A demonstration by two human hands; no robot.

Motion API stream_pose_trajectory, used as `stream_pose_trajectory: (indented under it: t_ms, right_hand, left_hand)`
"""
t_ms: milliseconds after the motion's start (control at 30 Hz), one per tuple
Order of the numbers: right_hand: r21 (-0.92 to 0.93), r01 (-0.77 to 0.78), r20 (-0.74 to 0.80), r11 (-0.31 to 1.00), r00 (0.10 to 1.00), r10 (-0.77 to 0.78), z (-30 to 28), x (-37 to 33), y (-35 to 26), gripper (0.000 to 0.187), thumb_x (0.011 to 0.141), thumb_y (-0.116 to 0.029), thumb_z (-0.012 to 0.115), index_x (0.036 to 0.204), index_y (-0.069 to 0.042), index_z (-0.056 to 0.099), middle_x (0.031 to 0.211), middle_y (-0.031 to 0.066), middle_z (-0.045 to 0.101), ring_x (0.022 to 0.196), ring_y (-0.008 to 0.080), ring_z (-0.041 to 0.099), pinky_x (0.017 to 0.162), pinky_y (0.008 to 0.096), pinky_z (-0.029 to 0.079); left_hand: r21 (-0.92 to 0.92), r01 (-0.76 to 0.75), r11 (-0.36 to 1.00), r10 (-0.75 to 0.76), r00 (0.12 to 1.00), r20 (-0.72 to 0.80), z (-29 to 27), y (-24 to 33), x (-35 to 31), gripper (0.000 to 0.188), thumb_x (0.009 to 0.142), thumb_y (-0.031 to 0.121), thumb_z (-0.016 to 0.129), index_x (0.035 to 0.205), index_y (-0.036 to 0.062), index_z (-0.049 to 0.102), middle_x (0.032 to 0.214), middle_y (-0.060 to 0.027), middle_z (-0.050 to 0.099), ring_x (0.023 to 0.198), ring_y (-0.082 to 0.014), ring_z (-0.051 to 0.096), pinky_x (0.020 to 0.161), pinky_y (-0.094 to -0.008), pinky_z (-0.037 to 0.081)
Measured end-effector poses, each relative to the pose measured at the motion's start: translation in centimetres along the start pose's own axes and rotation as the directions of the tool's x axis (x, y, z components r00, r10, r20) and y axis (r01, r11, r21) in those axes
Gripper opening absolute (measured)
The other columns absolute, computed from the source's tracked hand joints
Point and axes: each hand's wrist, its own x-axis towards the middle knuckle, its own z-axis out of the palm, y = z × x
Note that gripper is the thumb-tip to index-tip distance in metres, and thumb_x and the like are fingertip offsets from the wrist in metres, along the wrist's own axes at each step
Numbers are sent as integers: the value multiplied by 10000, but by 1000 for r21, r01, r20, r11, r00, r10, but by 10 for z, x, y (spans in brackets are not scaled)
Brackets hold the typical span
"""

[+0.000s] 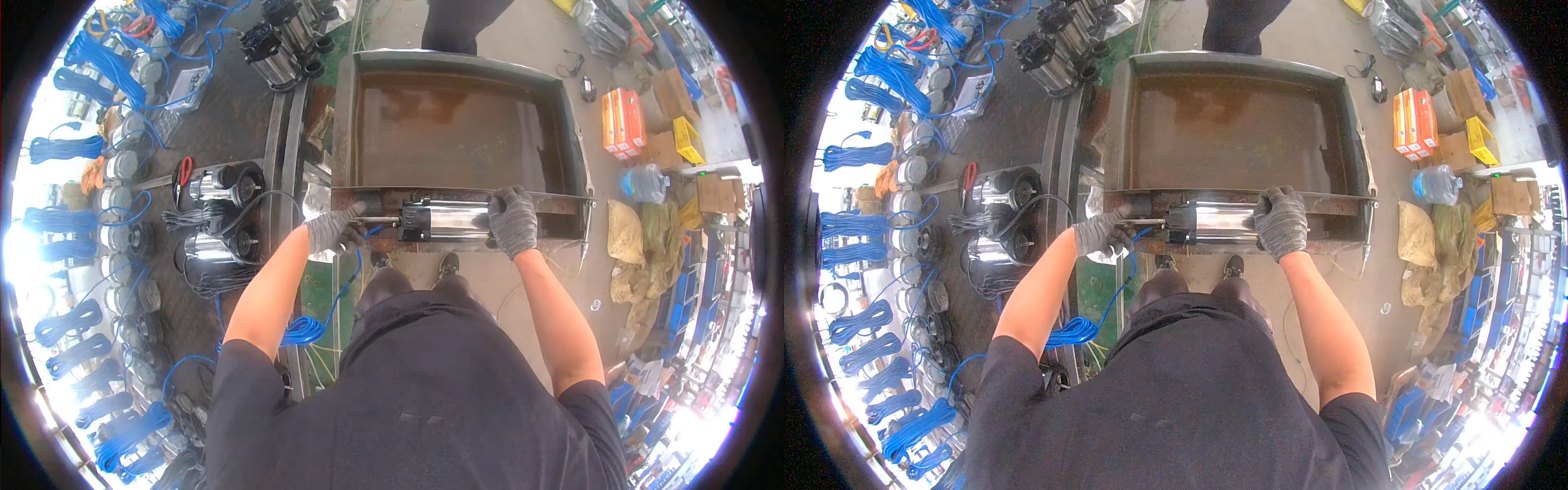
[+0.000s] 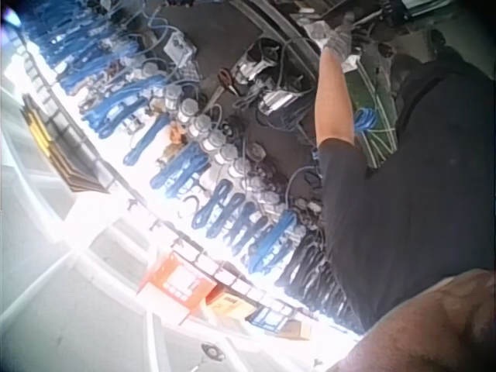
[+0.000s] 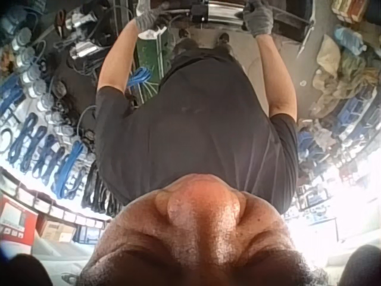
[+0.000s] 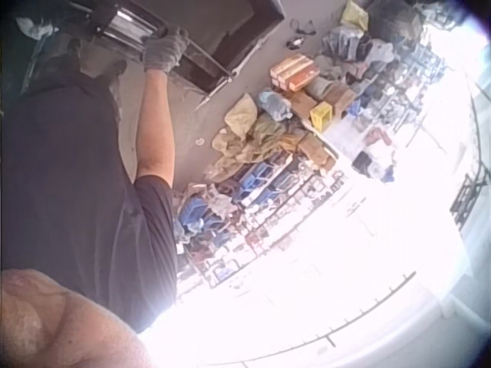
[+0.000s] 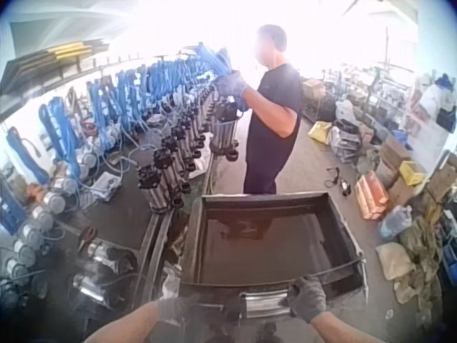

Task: Submerging a motorized pump component into water to check for leaks or performance, then organizing wiring.

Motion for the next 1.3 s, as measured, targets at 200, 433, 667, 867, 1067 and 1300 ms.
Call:
stream_pose_trajectory:
  t_ms: [200, 433, 667, 867, 1067, 1300]
  right_hand:
    - [4, -1, 10, 1000, 1000, 1, 6, 3, -1, 144, 904, -179, 660, 967, -67, 723, 1027, 196, 667, 1008, 409, 627, 909, 497, 511]
    - [-2, -32, -6, 999, 999, 32, 4, 0, 15, 170, 900, -192, 661, 967, -49, 724, 987, 205, 677, 1032, 404, 631, 939, 493, 506]
    - [317, 28, -8, 948, 1000, -27, -14, -3, 14, 238, 874, -213, 715, 1035, -38, 705, 984, 218, 698, 1008, 410, 657, 945, 485, 506]
    - [223, -396, -386, 891, 803, 453, -41, -32, 205, 334, 899, -224, 693, 1148, -6, 650, 1109, 224, 676, 1044, 382, 655, 949, 471, 504]
    - [135, -682, -188, 719, 694, 695, -14, -76, 342, 451, 925, -346, 689, 1129, 47, 602, 923, 188, 687, 867, 367, 679, 781, 474, 549]
    - [796, -568, 601, -211, 697, 391, -77, -44, 204, 133, 980, -209, 661, 985, -117, 565, 688, 16, 552, 521, 127, 523, 447, 284, 440]
  left_hand:
    - [442, -473, 762, 580, 802, -142, 2, -42, 35, 457, 924, 384, 783, 1162, 20, 641, 990, -125, 726, 820, -240, 678, 747, -384, 545]
    - [957, -147, 250, 927, 320, -193, 48, -28, 28, 444, 851, 216, 798, 1209, 21, 621, 1111, -212, 686, 1058, -387, 661, 925, -444, 531]
    - [857, -287, 428, 902, 191, -386, 47, -57, 45, 525, 828, 204, 818, 1281, 46, 606, 1079, -150, 674, 1020, -327, 673, 932, -404, 552]
    - [490, -687, 536, 799, 226, -557, 58, -78, 23, 694, 863, 28, 775, 1484, 57, 468, 1193, -75, 605, 1113, -201, 587, 976, -354, 503]
    - [544, -581, 605, 741, 162, -652, 87, -75, 2, 545, 943, 6, 713, 1439, 61, 494, 1099, -22, 608, 1025, -141, 581, 935, -287, 494]
    - [583, -615, 531, 789, 108, -605, 144, -28, -42, 507, 991, 153, 707, 1441, 55, 498, 1113, -30, 628, 1019, -128, 597, 894, -290, 499]
